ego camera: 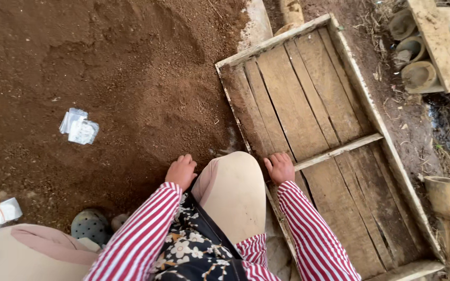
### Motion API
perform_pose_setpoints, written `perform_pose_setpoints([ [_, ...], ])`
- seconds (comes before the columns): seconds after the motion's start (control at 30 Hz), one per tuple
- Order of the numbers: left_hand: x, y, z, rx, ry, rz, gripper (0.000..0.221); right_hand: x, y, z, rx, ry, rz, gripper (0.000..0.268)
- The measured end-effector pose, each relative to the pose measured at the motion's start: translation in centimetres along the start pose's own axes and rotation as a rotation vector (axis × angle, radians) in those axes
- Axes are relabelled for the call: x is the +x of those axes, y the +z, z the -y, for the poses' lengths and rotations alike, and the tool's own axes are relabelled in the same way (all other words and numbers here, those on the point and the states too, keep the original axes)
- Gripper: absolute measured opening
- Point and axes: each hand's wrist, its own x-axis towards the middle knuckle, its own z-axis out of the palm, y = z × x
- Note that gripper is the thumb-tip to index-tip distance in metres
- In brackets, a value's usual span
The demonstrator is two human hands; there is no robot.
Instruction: The person fills small plastic bags with soil by hand. They scoop soil from a pile on the floor into each bag until it is full.
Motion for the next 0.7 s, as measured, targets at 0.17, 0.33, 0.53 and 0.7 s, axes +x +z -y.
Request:
perform_pose_setpoints([
  [0.17, 0.9, 2.8, -0.1, 0.079, -0.004, -0.095, 0.023, 0.4, -1.4, 0.1, -0.031, 0.062, 0.095, 0.037],
  [0.33, 0.2, 0.4, 0.5, -0.213, -0.209, -0.040, 0.014, 5.9, -10.0, 4.8, 0.076, 0.418, 0.337, 0.056],
  [0.53, -2.7, -12.7, -1.4, -0.323, -0.370, 0.102, 0.014, 15.3, -11.1, 16.4, 0.875, 0.022, 0.194, 0.052],
  [0.7, -4.0, -15.7, 0.5, -0.286, -0.351, 0.093, 0.012, 19.8, -11.2, 23.4, 1.001, 0.025, 0.594, 0.022],
])
